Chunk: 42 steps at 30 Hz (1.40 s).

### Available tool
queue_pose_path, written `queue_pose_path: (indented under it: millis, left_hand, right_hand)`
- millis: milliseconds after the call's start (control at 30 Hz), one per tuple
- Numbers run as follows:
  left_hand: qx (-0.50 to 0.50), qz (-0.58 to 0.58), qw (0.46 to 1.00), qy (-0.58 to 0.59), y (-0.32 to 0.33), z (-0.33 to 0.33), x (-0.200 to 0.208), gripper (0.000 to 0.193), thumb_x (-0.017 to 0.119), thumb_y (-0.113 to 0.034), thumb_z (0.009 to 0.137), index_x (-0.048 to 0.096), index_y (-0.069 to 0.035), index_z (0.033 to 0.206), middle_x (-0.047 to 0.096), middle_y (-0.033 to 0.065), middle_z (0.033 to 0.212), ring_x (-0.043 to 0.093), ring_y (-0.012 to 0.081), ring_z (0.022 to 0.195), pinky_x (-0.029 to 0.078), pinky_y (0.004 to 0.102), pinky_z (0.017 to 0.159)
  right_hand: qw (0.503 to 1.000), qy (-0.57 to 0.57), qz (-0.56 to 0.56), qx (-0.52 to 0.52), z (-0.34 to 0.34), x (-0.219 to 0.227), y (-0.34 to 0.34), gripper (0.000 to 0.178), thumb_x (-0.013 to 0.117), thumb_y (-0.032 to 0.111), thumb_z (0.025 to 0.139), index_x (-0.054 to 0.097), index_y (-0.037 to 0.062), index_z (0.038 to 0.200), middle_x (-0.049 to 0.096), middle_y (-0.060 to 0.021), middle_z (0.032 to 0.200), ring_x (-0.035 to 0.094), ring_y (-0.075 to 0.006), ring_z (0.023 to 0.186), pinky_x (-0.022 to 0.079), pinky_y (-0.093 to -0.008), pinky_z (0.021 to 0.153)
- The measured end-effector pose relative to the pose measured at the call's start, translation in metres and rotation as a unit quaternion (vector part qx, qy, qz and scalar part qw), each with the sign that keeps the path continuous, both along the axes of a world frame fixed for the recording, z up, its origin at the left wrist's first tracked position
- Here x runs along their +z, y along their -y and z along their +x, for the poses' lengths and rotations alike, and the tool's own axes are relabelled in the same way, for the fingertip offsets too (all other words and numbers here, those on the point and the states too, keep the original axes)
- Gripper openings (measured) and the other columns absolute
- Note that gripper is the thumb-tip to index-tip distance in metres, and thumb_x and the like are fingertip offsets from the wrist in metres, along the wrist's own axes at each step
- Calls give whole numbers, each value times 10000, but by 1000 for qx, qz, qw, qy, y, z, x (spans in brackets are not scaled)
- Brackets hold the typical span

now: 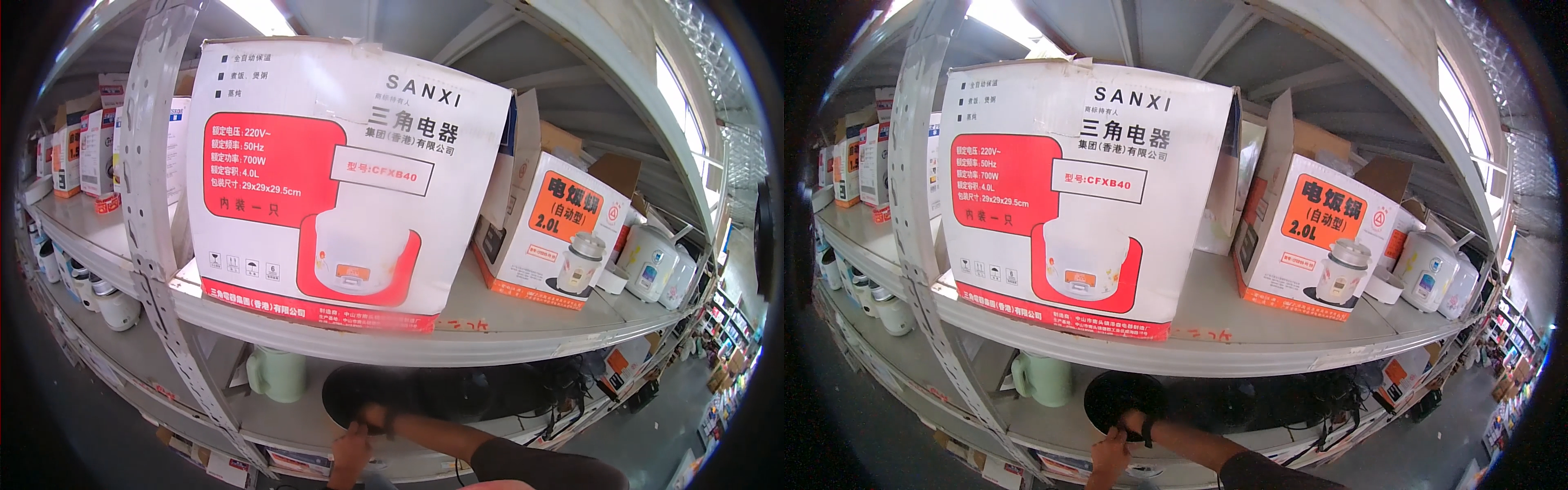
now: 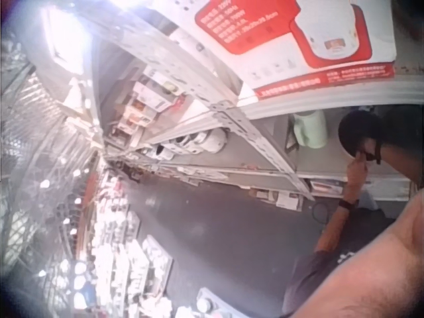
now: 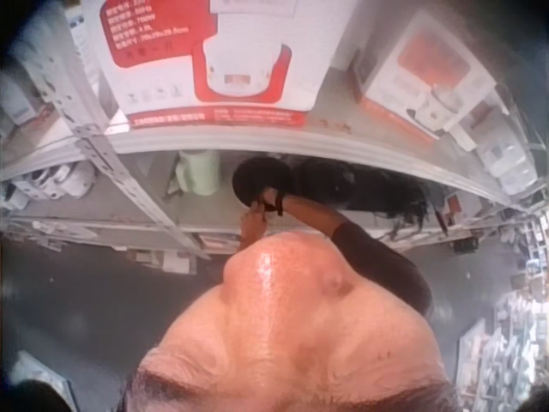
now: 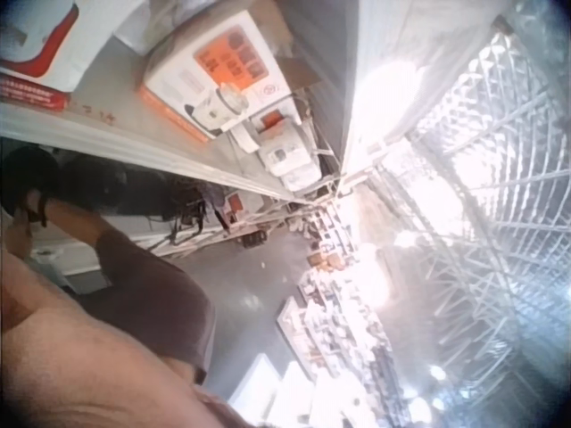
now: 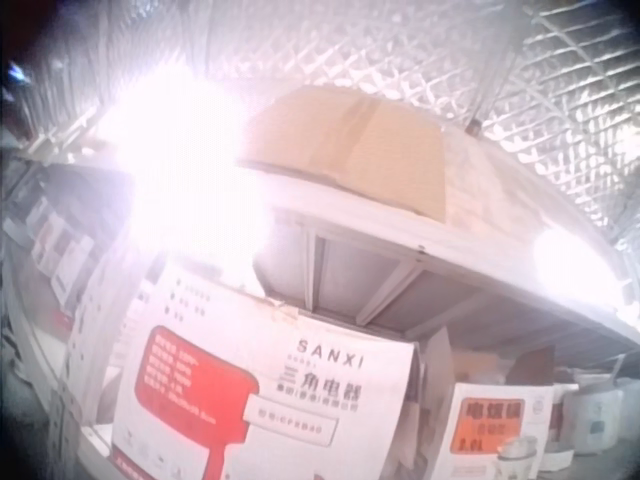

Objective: The person wipes down various shelves and decorative plates using a cloth, then uses the cloth to clean the inside of a large pot located on a lower storage rack.

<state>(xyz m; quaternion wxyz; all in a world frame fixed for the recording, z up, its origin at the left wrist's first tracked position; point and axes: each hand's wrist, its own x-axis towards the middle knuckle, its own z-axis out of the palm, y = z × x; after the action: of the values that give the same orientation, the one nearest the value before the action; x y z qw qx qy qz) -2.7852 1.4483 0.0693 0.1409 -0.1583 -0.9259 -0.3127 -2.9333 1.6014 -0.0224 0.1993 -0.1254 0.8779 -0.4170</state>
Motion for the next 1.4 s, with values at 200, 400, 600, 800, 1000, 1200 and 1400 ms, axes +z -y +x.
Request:
queue_pose_path:
  millis: [200,400,600,800,1000,1200,1400]
  left_hand:
    - [13,-8,1000,18,6,1,3,190,600,-189,752,573,-106,921,575,96,1013,650,334,689,525,469,564]
    - [10,-25,1000,2,2,-2,-1,184,587,-186,734,569,-117,905,580,75,996,652,304,686,519,459,538]
    - [14,-41,999,10,5,1,6,178,578,-218,757,567,-130,911,581,69,982,650,292,675,517,460,531]
    - [31,-51,998,19,17,-3,-28,188,570,-261,801,568,-124,930,578,79,989,652,308,723,513,478,539]
    - [3,-65,997,31,-2,-8,-23,201,575,-260,805,566,-107,934,578,87,993,653,313,743,521,472,558]
    - [-9,-40,999,29,2,-5,-19,179,581,-174,779,562,-101,942,578,96,1030,644,332,699,510,474,549]
    - [24,-27,999,37,7,-4,-23,189,584,-131,753,560,-111,940,567,99,1059,633,360,688,501,498,540]
  right_hand:
    - [997,-1,71,44,38,90,25,368,583,241,883,643,29,1179,664,-136,1064,579,-225,891,452,-393,868]
    - [995,42,78,38,22,53,14,401,578,250,895,610,39,1234,650,-140,1124,575,-231,962,438,-391,904]
    - [992,-52,93,65,-5,3,5,401,538,220,917,577,35,1270,642,-141,1155,574,-239,994,434,-379,911]
    - [966,-113,169,157,30,74,39,326,524,179,917,630,32,1189,659,-138,1084,585,-242,921,453,-381,860]
    - [998,65,-2,-16,35,76,18,233,540,152,902,685,31,1038,647,-100,860,550,-217,738,475,-374,702]
    - [999,35,36,-3,41,67,22,260,533,168,906,670,29,1079,642,-108,882,549,-222,758,480,-393,702]
    - [996,31,79,28,40,75,36,291,526,183,910,654,27,1120,637,-117,903,548,-226,778,486,-412,702]
